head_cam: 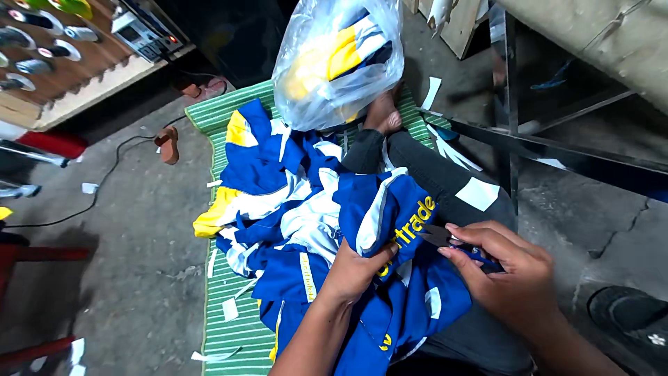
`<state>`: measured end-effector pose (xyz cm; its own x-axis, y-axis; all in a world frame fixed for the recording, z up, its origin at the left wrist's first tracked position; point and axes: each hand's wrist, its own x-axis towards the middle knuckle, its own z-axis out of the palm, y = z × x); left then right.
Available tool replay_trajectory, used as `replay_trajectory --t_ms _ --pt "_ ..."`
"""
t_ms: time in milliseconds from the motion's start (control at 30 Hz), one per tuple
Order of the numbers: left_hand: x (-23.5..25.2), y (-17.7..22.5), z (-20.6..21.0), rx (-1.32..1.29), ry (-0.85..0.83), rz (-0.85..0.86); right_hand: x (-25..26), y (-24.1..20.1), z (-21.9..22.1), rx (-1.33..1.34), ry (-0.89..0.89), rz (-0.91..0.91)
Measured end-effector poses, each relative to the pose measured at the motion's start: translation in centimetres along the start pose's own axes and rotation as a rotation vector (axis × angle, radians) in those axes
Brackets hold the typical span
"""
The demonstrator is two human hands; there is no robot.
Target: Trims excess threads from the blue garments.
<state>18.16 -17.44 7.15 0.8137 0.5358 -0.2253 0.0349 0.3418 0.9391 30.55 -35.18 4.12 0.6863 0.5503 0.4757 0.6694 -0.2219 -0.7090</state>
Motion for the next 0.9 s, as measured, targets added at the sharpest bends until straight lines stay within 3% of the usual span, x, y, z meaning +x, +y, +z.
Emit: replay_trajectory --t_ms 333,900 --pt "-0.1 -0.1 0.2 0.015 0.017 -0.005 0.0 -0.4 0.0 -0.149 0.032 -0.054" --pt "-0.1 0.0 0.1 0.012 0.013 0.003 0.5 -0.1 -0.8 0.062 -0.075 0.028"
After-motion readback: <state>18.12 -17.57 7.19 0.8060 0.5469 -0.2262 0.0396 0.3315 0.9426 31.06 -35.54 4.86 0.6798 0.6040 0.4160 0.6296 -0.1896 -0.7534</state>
